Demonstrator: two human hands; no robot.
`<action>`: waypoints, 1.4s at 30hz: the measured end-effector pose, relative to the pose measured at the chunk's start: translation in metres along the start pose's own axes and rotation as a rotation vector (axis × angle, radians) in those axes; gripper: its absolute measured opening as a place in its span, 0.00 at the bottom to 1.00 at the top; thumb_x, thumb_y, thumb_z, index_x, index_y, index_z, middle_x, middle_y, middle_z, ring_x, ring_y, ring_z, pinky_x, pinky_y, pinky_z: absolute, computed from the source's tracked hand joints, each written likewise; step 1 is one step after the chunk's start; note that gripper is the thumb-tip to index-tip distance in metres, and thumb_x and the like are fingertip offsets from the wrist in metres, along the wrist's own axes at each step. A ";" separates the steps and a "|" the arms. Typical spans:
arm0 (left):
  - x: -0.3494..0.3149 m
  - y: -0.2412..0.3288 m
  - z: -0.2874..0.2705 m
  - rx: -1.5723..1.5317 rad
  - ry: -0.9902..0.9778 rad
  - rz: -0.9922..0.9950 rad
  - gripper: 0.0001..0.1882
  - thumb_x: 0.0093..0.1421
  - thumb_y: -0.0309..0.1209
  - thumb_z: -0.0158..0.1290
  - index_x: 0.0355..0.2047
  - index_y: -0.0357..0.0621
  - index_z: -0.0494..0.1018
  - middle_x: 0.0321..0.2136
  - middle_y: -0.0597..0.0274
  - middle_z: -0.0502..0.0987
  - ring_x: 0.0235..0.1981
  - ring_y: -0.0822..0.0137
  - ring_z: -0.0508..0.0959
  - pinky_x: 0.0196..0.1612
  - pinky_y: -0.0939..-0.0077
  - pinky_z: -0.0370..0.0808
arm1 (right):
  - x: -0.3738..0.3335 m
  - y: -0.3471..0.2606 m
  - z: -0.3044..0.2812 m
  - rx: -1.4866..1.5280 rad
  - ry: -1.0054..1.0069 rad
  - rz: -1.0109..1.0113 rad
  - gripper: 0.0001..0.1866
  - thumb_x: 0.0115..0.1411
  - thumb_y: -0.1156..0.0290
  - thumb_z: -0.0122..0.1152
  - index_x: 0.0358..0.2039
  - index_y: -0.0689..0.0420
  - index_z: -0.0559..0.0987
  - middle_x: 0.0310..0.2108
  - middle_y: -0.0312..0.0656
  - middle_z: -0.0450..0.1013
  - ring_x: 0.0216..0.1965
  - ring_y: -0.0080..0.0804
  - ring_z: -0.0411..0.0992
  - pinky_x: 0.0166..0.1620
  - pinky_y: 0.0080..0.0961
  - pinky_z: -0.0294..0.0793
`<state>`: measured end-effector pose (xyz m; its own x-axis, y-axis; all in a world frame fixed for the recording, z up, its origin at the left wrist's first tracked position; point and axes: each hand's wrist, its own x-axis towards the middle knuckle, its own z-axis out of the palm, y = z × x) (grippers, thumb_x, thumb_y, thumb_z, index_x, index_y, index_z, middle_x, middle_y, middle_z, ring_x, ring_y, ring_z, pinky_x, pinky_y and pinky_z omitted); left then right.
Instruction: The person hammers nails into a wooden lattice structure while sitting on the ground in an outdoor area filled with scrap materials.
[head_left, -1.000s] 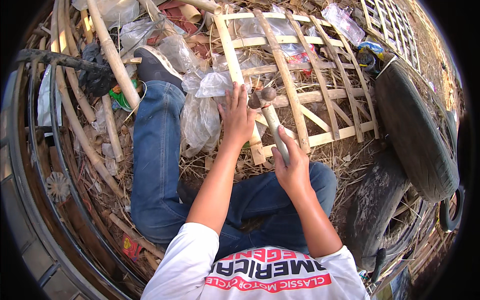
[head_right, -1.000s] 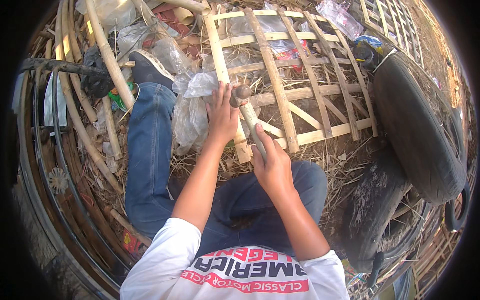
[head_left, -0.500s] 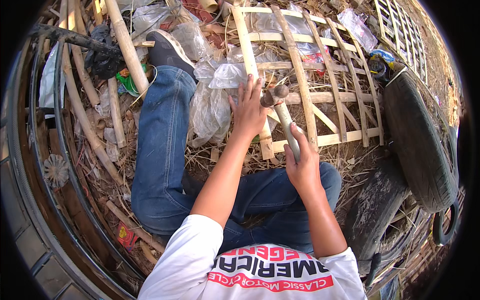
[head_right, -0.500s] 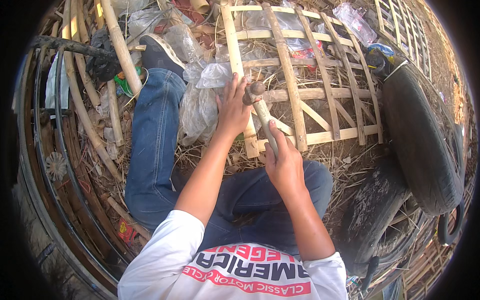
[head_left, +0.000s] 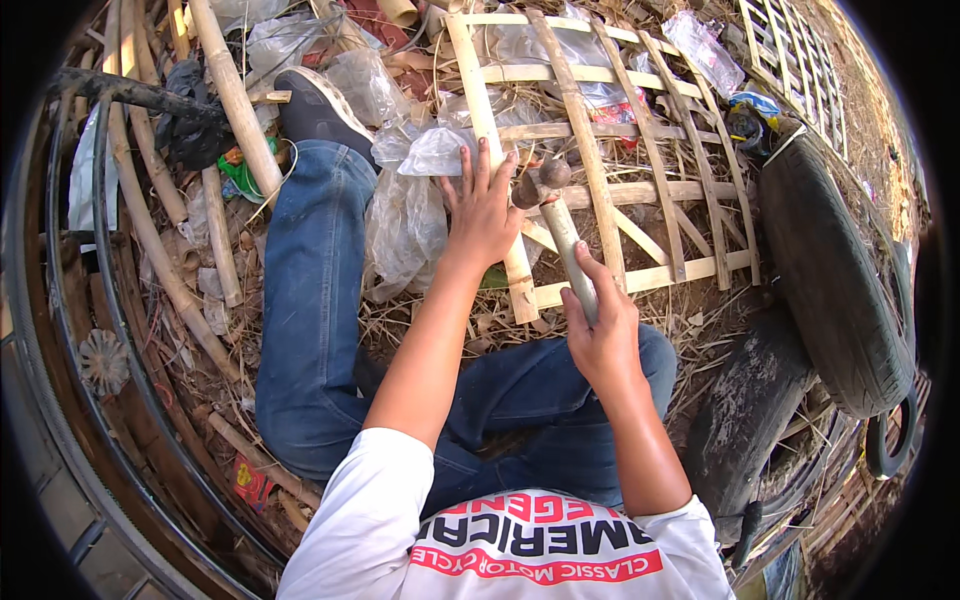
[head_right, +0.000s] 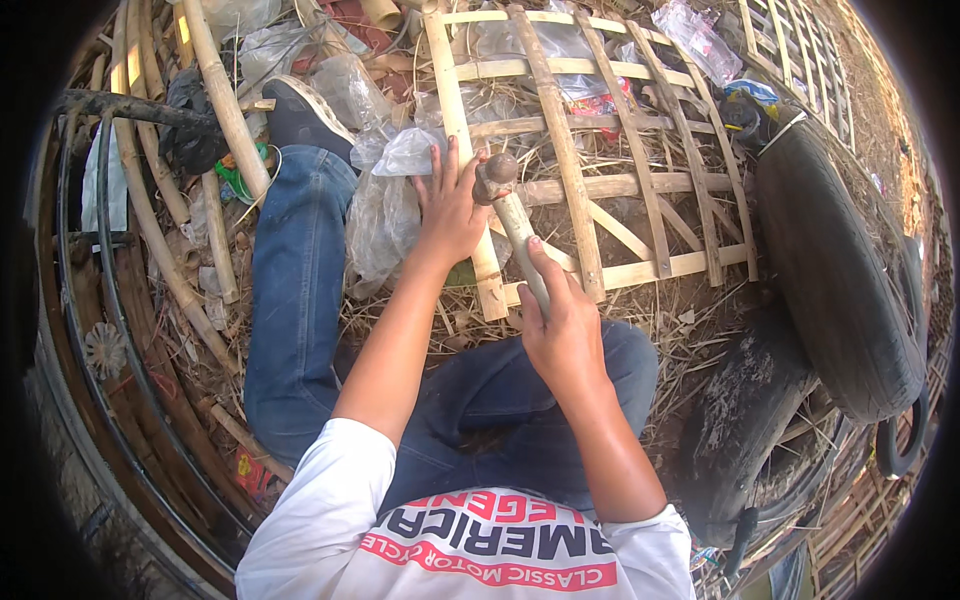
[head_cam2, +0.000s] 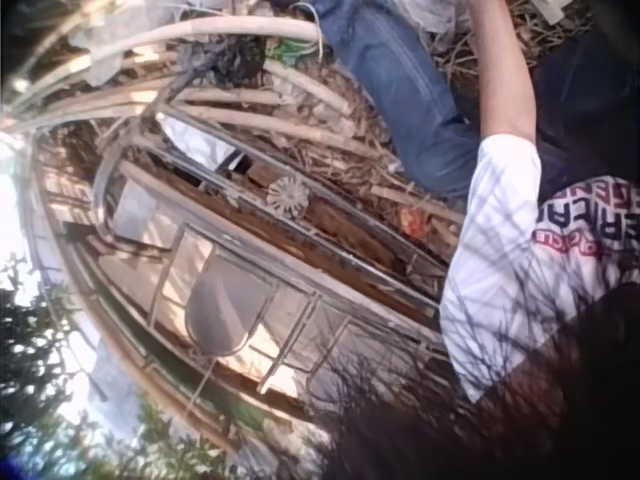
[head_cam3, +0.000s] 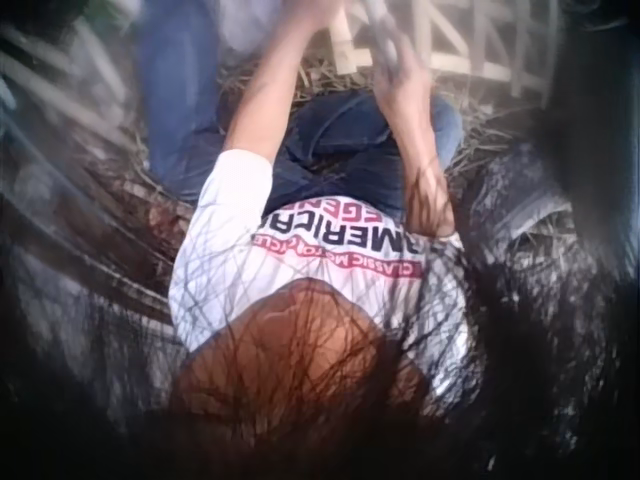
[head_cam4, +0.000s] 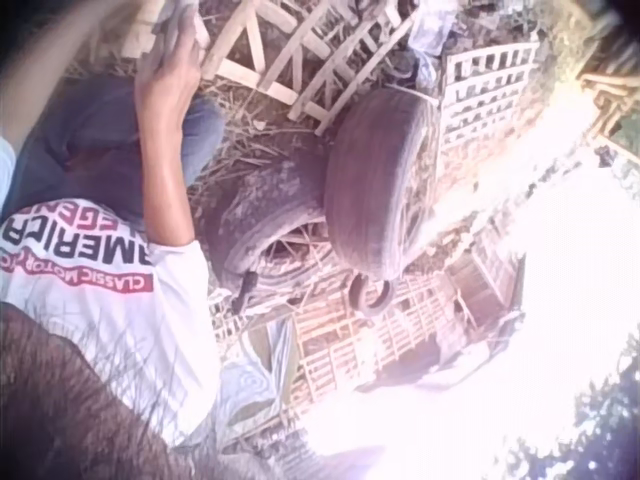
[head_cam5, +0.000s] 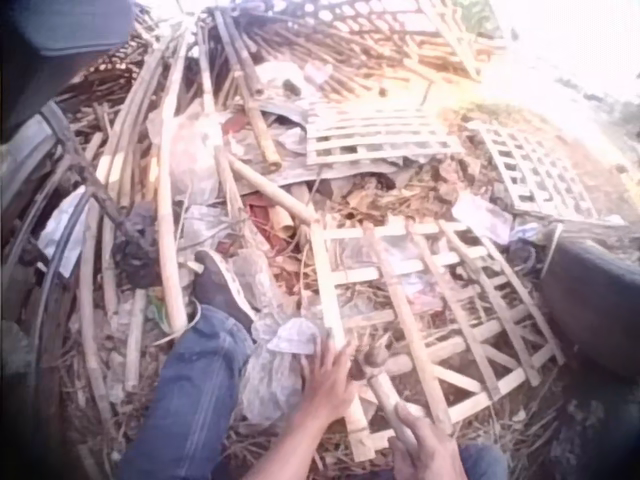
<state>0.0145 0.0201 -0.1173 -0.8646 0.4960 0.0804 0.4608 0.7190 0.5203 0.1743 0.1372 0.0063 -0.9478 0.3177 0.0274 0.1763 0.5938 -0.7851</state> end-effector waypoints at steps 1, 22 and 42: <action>0.000 0.001 -0.001 0.000 -0.017 0.001 0.35 0.59 0.37 0.50 0.67 0.50 0.55 0.71 0.45 0.38 0.71 0.40 0.34 0.63 0.25 0.32 | 0.000 0.000 0.001 0.003 0.011 -0.010 0.29 0.56 0.82 0.60 0.59 0.54 0.69 0.38 0.59 0.75 0.38 0.59 0.75 0.39 0.42 0.75; -0.001 -0.007 0.004 -0.017 -0.026 0.014 0.34 0.61 0.44 0.51 0.65 0.51 0.57 0.71 0.47 0.39 0.71 0.40 0.35 0.62 0.22 0.32 | -0.003 -0.011 0.004 -0.016 0.032 -0.032 0.28 0.55 0.82 0.60 0.58 0.54 0.70 0.36 0.57 0.75 0.35 0.57 0.75 0.37 0.42 0.75; 0.001 -0.010 0.009 -0.093 -0.047 -0.035 0.35 0.57 0.39 0.56 0.64 0.56 0.58 0.71 0.50 0.35 0.71 0.38 0.33 0.60 0.18 0.33 | 0.001 -0.011 0.010 -0.081 -0.031 -0.001 0.28 0.57 0.83 0.58 0.58 0.54 0.70 0.37 0.58 0.75 0.37 0.55 0.77 0.39 0.40 0.75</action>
<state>0.0106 0.0177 -0.1304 -0.8682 0.4957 0.0218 0.4082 0.6887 0.5992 0.1690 0.1239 0.0090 -0.9557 0.2944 0.0081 0.1948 0.6526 -0.7322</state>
